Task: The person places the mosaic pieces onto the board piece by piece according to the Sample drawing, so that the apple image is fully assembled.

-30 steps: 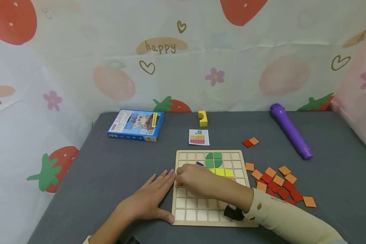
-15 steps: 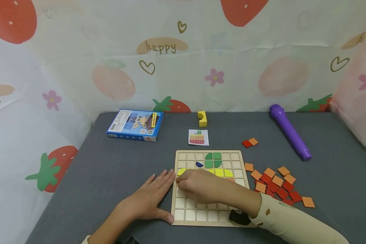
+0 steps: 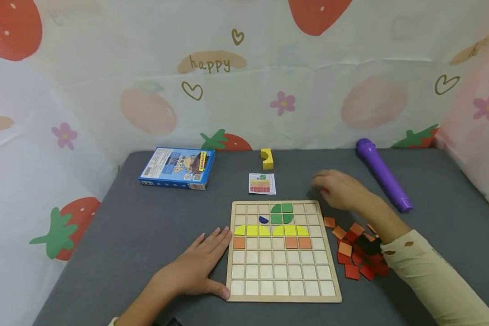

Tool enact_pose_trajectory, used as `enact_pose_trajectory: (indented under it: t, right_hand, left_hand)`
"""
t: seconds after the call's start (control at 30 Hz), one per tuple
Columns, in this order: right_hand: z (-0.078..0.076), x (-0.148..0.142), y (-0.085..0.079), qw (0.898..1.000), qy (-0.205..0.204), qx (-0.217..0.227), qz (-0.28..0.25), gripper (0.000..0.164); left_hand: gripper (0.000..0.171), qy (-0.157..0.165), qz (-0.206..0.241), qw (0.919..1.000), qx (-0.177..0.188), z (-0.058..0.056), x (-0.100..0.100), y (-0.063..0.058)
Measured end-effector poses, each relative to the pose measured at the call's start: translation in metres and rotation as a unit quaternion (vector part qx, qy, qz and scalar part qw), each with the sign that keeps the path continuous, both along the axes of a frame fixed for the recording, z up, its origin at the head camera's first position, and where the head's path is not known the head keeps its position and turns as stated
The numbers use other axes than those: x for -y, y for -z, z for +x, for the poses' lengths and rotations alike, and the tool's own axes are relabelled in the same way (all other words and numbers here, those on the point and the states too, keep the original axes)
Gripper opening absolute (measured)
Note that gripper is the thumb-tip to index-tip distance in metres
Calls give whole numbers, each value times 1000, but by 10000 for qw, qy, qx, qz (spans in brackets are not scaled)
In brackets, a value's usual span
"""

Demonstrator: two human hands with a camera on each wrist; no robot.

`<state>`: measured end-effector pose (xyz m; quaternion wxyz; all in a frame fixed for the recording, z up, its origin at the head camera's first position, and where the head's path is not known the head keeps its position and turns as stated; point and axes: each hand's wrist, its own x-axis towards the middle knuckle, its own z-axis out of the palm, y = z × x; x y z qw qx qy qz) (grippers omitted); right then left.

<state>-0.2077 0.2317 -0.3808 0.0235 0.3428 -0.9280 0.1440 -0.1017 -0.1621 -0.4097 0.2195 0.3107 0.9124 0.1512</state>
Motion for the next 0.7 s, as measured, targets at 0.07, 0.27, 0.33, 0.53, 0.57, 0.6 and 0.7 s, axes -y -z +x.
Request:
enact_pose_trajectory:
  t: [0.07,0.27,0.33,0.53,0.57,0.6,0.7]
  right_hand:
    - [-8,-25,6,9984,468,-54,321,25]
    - [-12,-56,12,9963,709,223,423,24]
    - [-12,-57,10,9961,754,308,347,18]
    - [-10,-48,6,9938,764,793,-146,10]
    - [-8,-44,5,9928,717,900,-319,5]
    - [-6,-39,4,9913,687,1007,-503,2]
    - [2,-11,0,9845,522,1365,-974,8]
  left_hand:
    - [127,9,23,10000,17,0,1,0]
    - [127,10,42,10000,-7,-1,3,0]
    - [127,-11,41,10000,-29,-1,3,0]
    - [126,-8,11,10000,-3,0,2,-1]
    - [126,5,25,10000,5,0,2,-1]
    - [126,13,44,10000,15,0,2,-1]
    - [125,29,71,10000,32,1,2,-2]
